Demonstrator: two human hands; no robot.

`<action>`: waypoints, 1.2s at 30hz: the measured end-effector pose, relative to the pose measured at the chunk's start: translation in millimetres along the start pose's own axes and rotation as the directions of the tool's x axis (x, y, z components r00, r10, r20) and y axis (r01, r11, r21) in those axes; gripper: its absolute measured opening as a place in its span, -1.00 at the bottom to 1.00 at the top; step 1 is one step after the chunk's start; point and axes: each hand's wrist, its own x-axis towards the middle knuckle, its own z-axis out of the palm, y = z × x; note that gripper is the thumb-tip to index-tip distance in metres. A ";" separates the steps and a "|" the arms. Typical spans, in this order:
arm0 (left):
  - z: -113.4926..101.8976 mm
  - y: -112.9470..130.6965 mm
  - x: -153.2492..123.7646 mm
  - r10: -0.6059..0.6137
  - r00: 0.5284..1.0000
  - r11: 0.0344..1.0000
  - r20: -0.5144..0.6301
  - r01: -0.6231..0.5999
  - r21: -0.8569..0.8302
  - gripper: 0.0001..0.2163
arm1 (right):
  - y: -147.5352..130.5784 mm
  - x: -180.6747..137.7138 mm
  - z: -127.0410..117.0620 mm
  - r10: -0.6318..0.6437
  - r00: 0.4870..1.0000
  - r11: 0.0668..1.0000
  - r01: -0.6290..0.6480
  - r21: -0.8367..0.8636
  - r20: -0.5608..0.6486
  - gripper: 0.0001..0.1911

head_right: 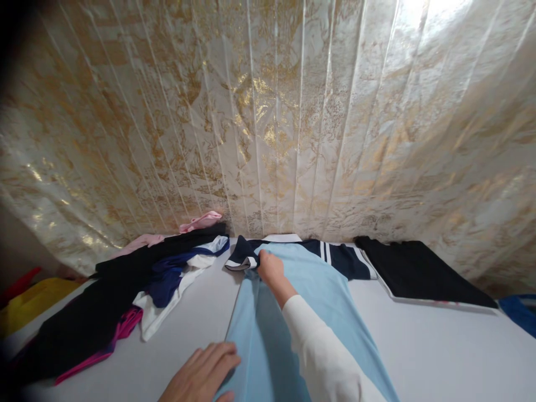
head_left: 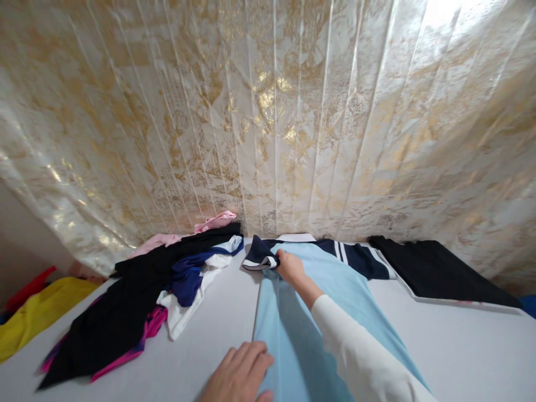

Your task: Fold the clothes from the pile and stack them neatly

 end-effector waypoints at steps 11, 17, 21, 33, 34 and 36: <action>28.6 -22.9 -7.5 0.100 0.995 0.970 0.002 -0.098 0.220 -0.37 | 8.9 7.5 -1.0 0.055 0.997 0.997 -0.052 -0.065 0.053 -0.67; -3.7 -23.6 32.3 -0.081 0.992 0.996 0.098 0.078 0.034 -0.52 | 7.3 5.1 -1.7 0.028 0.999 0.999 -0.027 -0.022 0.038 -0.67; -6.2 -41.6 72.1 -0.089 0.990 0.995 0.107 0.083 0.060 -0.55 | 8.7 1.0 -11.9 0.015 1.000 0.999 -0.015 0.030 0.001 -0.71; -2.6 -6.2 2.8 0.120 0.987 0.993 0.105 -0.118 -0.023 -0.45 | 21.3 -175.1 -18.5 -0.481 0.876 0.869 0.470 0.154 0.038 -0.55; -2.9 -0.5 -4.4 0.117 0.986 0.993 0.115 -0.115 -0.028 -0.43 | 22.8 -193.0 -16.9 -0.513 0.858 0.850 0.502 0.159 0.036 -0.54; -3.6 8.2 -13.8 0.093 0.988 0.996 0.122 -0.090 -0.030 -0.42 | 26.2 -221.5 -15.0 -0.553 0.832 0.827 0.539 0.162 0.056 -0.54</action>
